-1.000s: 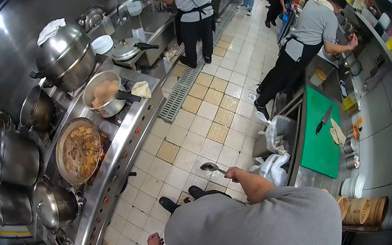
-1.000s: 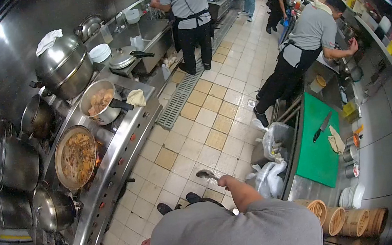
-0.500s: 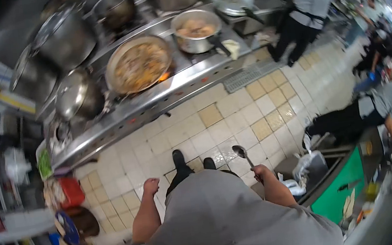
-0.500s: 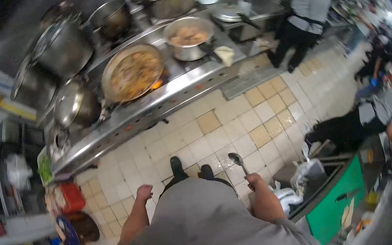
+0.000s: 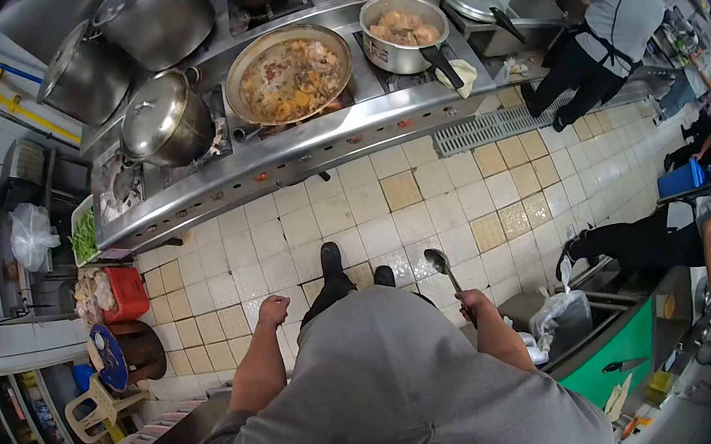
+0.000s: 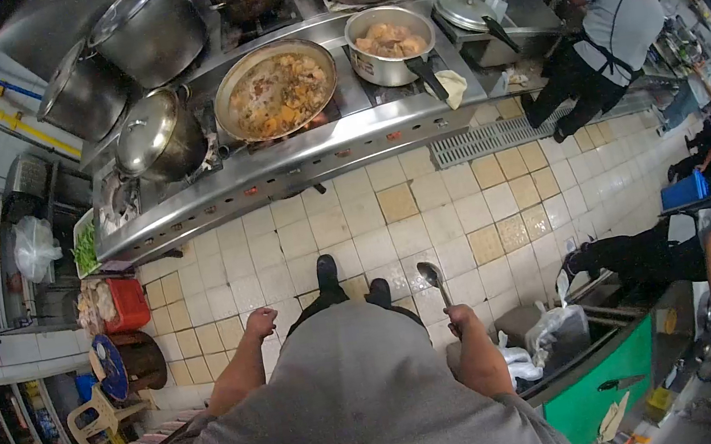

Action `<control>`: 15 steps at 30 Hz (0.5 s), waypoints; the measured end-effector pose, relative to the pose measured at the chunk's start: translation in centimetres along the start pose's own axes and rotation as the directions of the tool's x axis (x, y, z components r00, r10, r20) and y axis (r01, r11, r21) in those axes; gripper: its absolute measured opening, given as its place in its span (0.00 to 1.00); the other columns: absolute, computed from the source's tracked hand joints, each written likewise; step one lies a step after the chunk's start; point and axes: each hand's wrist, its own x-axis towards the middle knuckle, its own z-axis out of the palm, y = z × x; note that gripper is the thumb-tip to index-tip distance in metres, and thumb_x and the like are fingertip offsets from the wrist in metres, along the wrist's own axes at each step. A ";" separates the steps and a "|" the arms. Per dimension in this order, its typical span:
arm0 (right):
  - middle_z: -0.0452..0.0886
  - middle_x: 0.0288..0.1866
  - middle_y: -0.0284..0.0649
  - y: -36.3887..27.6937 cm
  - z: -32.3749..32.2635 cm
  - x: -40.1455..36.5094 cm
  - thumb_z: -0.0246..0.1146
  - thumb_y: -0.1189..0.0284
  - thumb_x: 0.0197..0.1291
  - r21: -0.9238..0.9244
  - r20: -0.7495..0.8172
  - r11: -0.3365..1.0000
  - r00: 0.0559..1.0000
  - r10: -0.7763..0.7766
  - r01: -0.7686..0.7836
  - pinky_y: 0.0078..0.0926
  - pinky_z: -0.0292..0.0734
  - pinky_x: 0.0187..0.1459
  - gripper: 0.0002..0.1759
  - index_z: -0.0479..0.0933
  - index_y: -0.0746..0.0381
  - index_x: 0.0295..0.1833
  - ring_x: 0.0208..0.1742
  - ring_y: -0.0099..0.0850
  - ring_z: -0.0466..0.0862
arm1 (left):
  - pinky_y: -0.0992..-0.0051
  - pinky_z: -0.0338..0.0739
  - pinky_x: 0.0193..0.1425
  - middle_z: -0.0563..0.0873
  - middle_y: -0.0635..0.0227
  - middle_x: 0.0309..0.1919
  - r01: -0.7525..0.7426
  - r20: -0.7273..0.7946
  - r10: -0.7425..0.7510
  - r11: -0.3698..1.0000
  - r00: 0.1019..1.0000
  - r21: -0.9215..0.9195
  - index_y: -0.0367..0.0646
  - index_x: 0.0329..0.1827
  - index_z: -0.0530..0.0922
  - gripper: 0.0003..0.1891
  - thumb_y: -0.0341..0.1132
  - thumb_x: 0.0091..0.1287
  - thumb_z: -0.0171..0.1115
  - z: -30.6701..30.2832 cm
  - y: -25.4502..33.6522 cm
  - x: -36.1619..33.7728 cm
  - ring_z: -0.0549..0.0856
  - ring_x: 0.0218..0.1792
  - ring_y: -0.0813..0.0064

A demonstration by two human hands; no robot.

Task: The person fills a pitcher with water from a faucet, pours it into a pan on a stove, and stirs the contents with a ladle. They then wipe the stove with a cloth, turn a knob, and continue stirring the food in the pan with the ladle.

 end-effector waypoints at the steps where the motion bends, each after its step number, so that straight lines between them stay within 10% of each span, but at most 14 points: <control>1: 0.70 0.18 0.38 -0.3 0.0 0.0 0.62 0.59 0.64 0.000 0.002 1.000 1.000 -0.004 0.004 0.31 0.64 0.15 0.16 0.70 0.59 0.32 0.13 0.30 0.68 | 0.71 0.75 0.24 0.84 0.64 0.22 0.003 -0.008 -0.003 1.000 1.000 0.004 0.42 0.47 0.83 0.17 0.47 0.64 0.67 -0.1 0.2 -0.1 0.80 0.19 0.75; 15: 0.69 0.18 0.37 0.3 -0.6 2.2 0.61 0.58 0.65 -0.105 -0.015 0.994 1.000 0.019 -0.021 0.32 0.66 0.16 0.17 0.71 0.61 0.37 0.14 0.30 0.68 | 0.70 0.80 0.33 0.87 0.64 0.26 -0.008 -0.014 0.009 0.999 1.000 0.033 0.44 0.44 0.85 0.18 0.48 0.61 0.68 -0.4 0.7 1.1 0.84 0.26 0.73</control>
